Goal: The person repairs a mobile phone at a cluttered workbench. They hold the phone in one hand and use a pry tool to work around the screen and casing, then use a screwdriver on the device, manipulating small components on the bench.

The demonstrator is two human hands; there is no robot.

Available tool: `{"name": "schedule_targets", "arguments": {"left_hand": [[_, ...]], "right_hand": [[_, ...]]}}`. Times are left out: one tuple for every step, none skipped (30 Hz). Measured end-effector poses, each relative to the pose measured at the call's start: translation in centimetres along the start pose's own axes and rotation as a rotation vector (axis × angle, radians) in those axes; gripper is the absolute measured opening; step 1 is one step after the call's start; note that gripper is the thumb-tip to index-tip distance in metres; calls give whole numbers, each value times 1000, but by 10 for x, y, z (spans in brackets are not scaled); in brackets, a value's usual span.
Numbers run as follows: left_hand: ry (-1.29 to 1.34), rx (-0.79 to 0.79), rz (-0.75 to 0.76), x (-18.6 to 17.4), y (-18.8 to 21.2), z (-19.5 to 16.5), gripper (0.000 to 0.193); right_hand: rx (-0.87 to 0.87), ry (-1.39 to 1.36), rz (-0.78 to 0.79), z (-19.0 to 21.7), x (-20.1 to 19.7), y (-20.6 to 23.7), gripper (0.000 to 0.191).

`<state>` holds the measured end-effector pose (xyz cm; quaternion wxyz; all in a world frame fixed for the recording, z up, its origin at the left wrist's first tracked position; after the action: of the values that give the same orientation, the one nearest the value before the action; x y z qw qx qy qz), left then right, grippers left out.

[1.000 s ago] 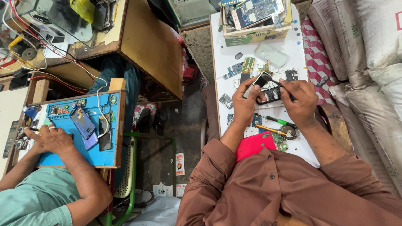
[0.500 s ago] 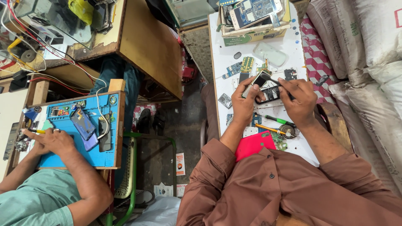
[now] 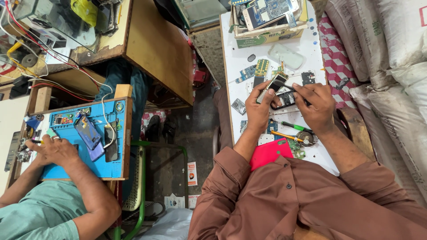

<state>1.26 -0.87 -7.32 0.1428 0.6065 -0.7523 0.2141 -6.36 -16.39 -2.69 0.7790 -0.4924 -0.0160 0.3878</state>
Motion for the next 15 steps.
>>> {"name": "schedule_targets", "arguments": {"left_hand": [[-1, 7, 6, -1, 0, 0, 32], [-3, 14, 10, -1, 0, 1, 32], [-2, 9, 6, -1, 0, 2, 32], [-2, 3, 0, -1, 0, 2, 32], [-3, -4, -7, -2, 0, 2, 32], [-6, -3, -7, -2, 0, 2, 32], [-7, -2, -6, -2, 0, 2, 32], [-8, -1, -4, -2, 0, 2, 32], [-10, -2, -4, -1, -1, 2, 32], [-13, -3, -5, -2, -1, 2, 32], [-16, -4, -7, -1, -1, 1, 32], [-14, -2, -6, -2, 0, 1, 32], [-11, -1, -6, -1, 0, 1, 32], [-8, 2, -5, -1, 0, 1, 32], [-6, 4, -1, -1, 0, 1, 32]], "right_hand": [[9, 9, -4, 0, 0, 0, 32], [18, 17, -6, -1, -1, 0, 32], [-15, 20, 4, 0, 0, 0, 31], [-47, 22, 15, 0, 0, -1, 31], [-78, 23, 26, 1, 0, 0, 31], [-68, 21, 23, 1, 0, 0, 31], [-59, 19, 20, 1, 0, 0, 31], [-50, 19, 16, 0, 0, 0, 31], [-32, 20, 8, 0, 0, 0, 31], [-13, 20, 2, -1, 0, 0, 31], [5, 20, -5, -2, 0, 0, 32], [-14, 26, 5, -2, 0, 1, 31], [-34, 34, 14, -2, 0, 1, 31], [-55, 41, 23, -1, 1, 1, 31], [-57, 42, 21, -1, 1, 1, 31]]}}
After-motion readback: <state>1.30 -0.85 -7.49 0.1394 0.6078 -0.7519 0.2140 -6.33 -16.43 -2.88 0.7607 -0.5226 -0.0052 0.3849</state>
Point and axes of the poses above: each hand's wrist, its own y-axis away from the middle knuckle, its own x-axis out of the palm, z = x × y, the point moved 2 cm from there along -y, towards the middle knuckle, and after that the axes turned 6 degrees about -z, right-handed, at the moved point
